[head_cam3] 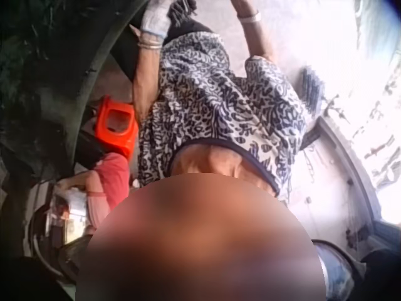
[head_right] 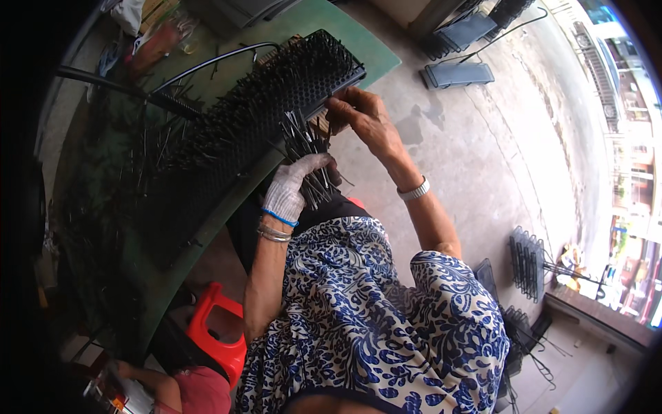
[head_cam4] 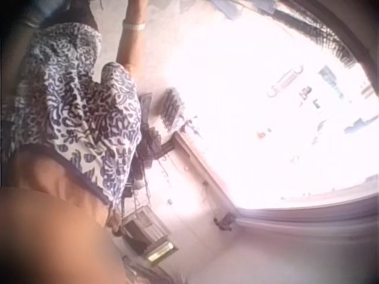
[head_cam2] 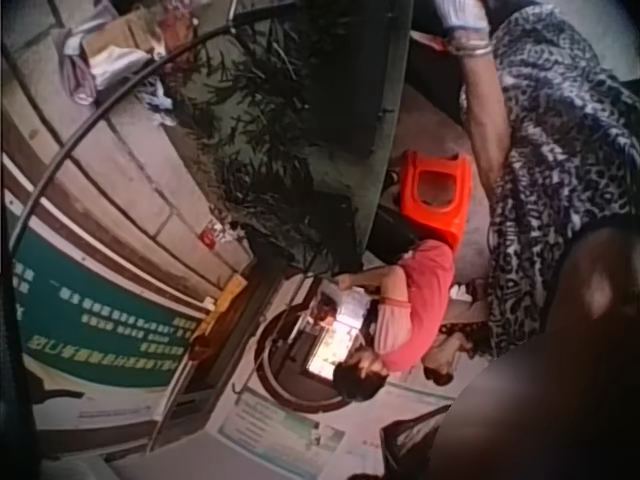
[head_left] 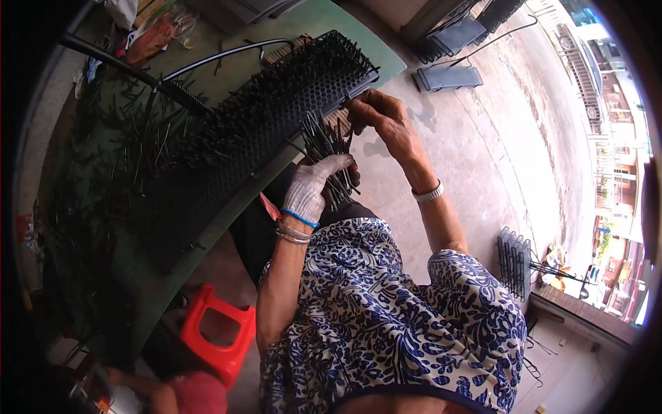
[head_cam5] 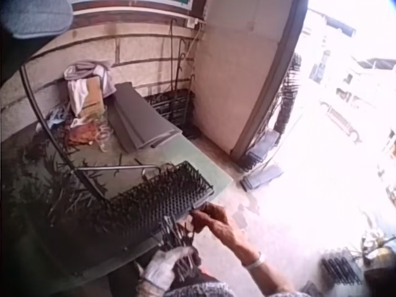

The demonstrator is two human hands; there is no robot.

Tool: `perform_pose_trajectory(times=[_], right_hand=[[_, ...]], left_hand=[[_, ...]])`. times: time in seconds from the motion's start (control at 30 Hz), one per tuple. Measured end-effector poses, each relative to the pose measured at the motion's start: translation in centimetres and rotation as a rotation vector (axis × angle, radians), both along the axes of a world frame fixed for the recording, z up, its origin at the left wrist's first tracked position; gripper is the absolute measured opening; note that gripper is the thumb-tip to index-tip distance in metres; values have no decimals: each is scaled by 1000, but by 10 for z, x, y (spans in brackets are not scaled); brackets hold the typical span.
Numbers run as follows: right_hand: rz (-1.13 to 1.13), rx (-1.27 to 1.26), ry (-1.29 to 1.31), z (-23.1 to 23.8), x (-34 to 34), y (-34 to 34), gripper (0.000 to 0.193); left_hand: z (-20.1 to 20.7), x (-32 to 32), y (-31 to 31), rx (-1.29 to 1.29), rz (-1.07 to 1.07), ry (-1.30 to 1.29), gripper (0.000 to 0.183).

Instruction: Inserting small metal spikes into a plastic mesh grid to assemble a product.

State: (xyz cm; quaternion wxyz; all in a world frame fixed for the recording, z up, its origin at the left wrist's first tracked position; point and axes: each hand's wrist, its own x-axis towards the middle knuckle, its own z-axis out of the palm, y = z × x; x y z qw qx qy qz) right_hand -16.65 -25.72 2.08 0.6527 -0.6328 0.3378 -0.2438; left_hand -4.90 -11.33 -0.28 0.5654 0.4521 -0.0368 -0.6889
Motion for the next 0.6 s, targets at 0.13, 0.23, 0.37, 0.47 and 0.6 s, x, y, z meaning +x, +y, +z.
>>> perform_pose_trajectory(times=[0.13,0.23,0.37,0.47,0.6], right_hand=[[-64,-192,43,10,-1,5,26],[-72,-200,45,11,-4,3,28],[-114,-219,36,10,-4,7,29],[-166,-215,37,5,0,8,29],[-190,-198,25,6,4,11,29]], left_hand=[[8,-6,-2,88,43,-21,16],[5,-8,-3,58,36,-28,17],[7,-2,-2,-7,-33,-126,16],[8,0,-6,-7,-53,-235,15],[2,-5,-9,52,55,56,13]])
